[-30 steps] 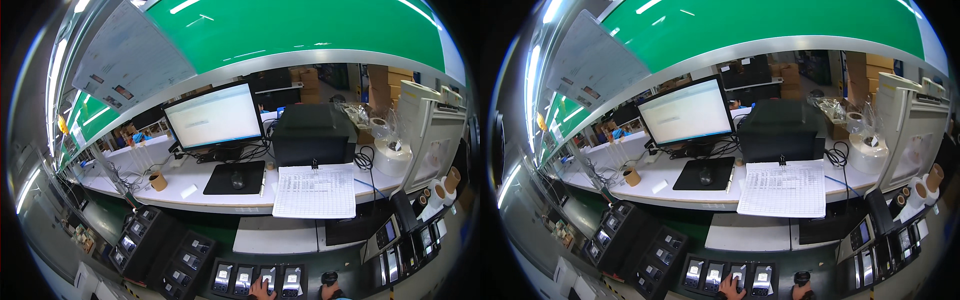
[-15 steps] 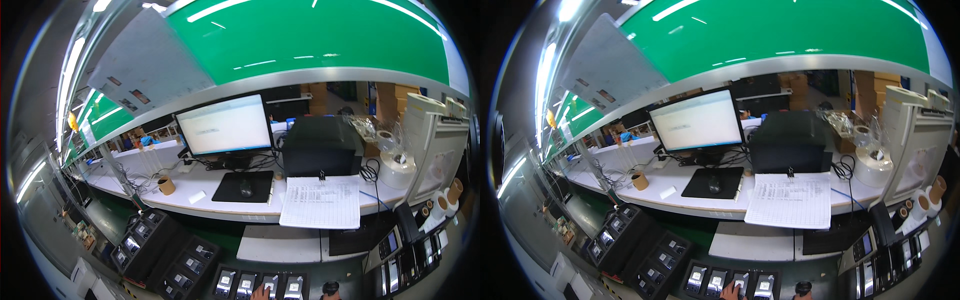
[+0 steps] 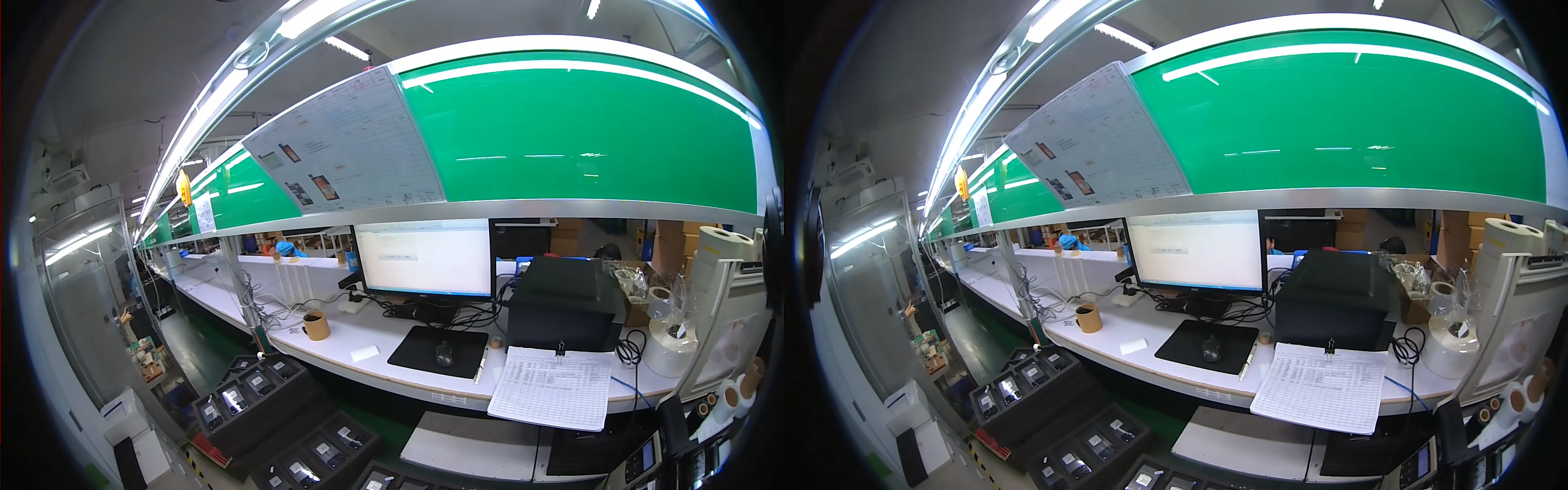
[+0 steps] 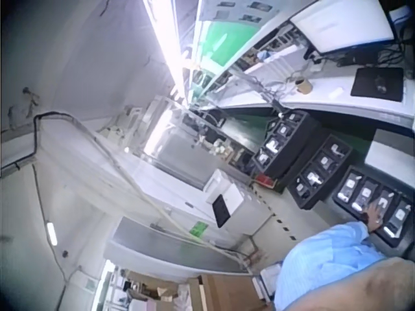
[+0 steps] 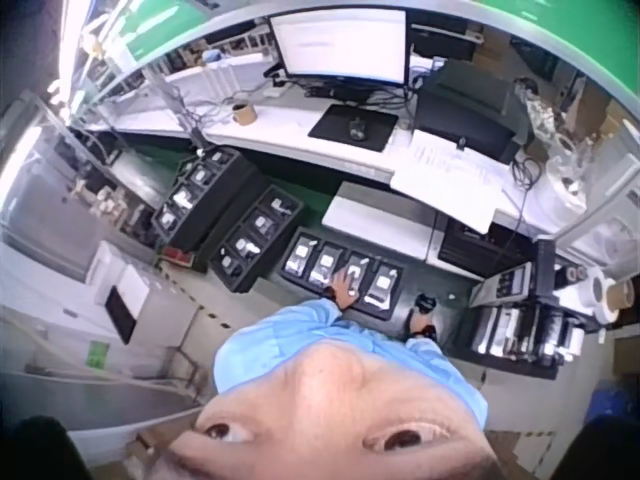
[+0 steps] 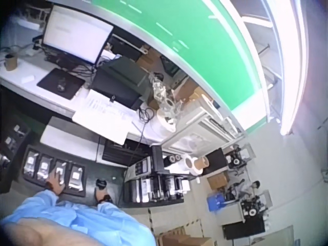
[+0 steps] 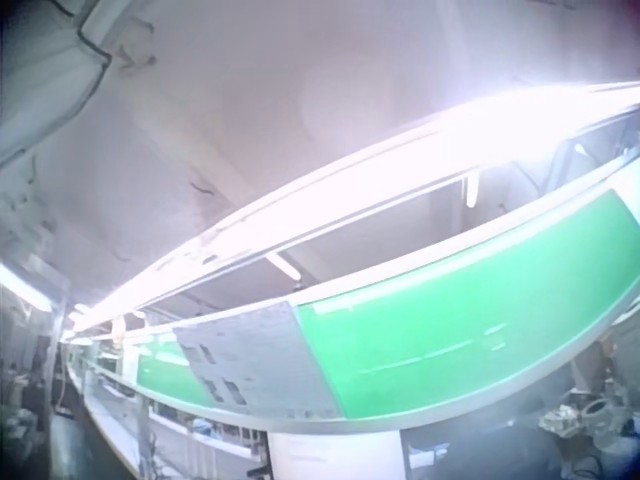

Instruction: The person moves trays of smartphones between a workstation and a conveyor belt, scanning the devices with a handheld scanner. They retrieve printed labels from a machine and apply them to the back of each phone.

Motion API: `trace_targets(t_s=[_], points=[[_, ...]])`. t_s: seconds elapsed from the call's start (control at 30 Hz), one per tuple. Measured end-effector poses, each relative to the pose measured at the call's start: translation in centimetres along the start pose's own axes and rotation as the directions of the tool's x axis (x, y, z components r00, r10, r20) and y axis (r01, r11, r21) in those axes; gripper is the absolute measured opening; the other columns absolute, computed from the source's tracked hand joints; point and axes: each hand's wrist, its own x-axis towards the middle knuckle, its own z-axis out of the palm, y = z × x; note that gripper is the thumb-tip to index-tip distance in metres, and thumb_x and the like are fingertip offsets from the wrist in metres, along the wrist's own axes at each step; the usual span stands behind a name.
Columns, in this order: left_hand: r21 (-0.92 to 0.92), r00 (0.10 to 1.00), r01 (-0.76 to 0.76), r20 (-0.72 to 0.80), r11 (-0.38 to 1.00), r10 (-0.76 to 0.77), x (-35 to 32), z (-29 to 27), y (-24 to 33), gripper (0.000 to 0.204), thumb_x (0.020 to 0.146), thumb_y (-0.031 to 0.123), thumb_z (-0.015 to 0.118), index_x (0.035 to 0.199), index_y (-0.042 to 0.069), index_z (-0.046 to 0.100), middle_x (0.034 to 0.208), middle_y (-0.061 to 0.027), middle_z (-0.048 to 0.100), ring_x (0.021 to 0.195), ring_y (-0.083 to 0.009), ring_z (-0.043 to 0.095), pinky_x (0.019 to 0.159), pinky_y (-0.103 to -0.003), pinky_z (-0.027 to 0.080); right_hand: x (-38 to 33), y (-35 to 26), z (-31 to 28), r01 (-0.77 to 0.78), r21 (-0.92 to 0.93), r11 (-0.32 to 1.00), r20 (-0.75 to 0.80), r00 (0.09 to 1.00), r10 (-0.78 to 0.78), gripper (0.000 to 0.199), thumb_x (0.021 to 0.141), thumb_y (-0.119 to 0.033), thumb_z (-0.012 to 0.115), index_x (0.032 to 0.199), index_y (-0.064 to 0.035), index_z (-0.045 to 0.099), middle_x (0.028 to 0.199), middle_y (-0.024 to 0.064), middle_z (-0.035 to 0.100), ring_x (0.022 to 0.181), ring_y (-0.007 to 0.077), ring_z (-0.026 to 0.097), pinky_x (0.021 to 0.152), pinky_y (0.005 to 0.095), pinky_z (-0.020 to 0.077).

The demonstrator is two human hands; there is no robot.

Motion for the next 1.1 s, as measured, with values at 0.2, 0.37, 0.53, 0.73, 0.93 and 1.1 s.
trace_targets(t_s=[0.2,0.37,0.53,0.73,0.93,1.1], points=[[0.030,0.991,-0.020,-0.129,0.999,0.024,0.3,0.3,0.4,0.078,0.079,0.045,0.072,0.145,0.008,0.053,0.153,-0.0219,0.043,0.135,-0.0453,0.044,0.113,-0.058,0.037,1.3,-0.7,-6.4,-0.122,0.270,0.955,-0.318,0.925,0.208,0.068,0.089,-0.033,0.082,0.138,0.0043,0.052,0.120,0.0207,0.066,0.110,0.0319,0.064,0.095,0.0406,0.0523],[-0.201,0.987,-0.063,-0.157,0.978,0.031,0.2,-2.8,1.1,0.072,0.081,0.034,0.072,0.144,0.005,0.052,0.148,-0.0230,0.048,0.134,-0.0450,0.047,0.113,-0.054,0.039,5.0,0.1,-12.9,0.089,0.915,0.394,-0.321,0.752,0.576,0.046,0.102,-0.024,0.070,0.136,0.0049,0.058,0.111,0.0179,0.070,0.095,0.0260,0.064,0.082,0.0374,0.0542],[-0.473,0.967,-0.121,-0.256,0.872,-0.005,0.0,-5.9,2.2,0.061,0.084,0.015,0.065,0.143,0.004,0.053,0.137,-0.0246,0.057,0.128,-0.0441,0.053,0.111,-0.050,0.043,4.9,-2.4,-17.1,0.076,0.942,0.327,-0.261,0.779,0.570,0.047,0.104,-0.029,0.067,0.134,0.0068,0.061,0.122,0.0175,0.070,0.099,0.0254,0.065,0.085,0.0356,0.0542],[-0.519,0.950,-0.162,-0.313,0.839,-0.011,0.0,-5.3,2.0,0.060,0.084,0.013,0.062,0.142,0.002,0.052,0.136,-0.0256,0.057,0.126,-0.0452,0.054,0.110,-0.049,0.044,5.5,-5.1,-19.5,0.079,0.931,0.357,-0.296,0.734,0.611,0.051,0.106,-0.031,0.064,0.136,0.0097,0.060,0.132,0.0184,0.067,0.109,0.0268,0.062,0.097,0.0361,0.0501],[-0.490,0.969,-0.110,-0.245,0.865,-0.016,0.2,-5.1,1.4,0.057,0.087,0.018,0.065,0.140,0.002,0.052,0.135,-0.0275,0.056,0.125,-0.0462,0.054,0.108,-0.050,0.045,6.3,-4.7,-17.3,0.050,0.964,0.263,-0.221,0.701,0.678,0.046,0.105,-0.028,0.064,0.135,0.0073,0.062,0.124,0.0136,0.070,0.099,0.0249,0.063,0.088,0.0363,0.0532],[-0.492,0.967,-0.111,-0.255,0.863,-0.020,-0.1,-5.4,1.8,0.053,0.086,0.018,0.066,0.134,0.003,0.054,0.133,-0.0272,0.056,0.124,-0.0467,0.054,0.107,-0.050,0.046,7.1,-2.7,-16.3,0.140,0.952,0.273,-0.284,0.734,0.616,0.044,0.104,-0.024,0.065,0.137,0.0049,0.058,0.114,0.0100,0.072,0.089,0.0202,0.064,0.077,0.0343,0.0546]])
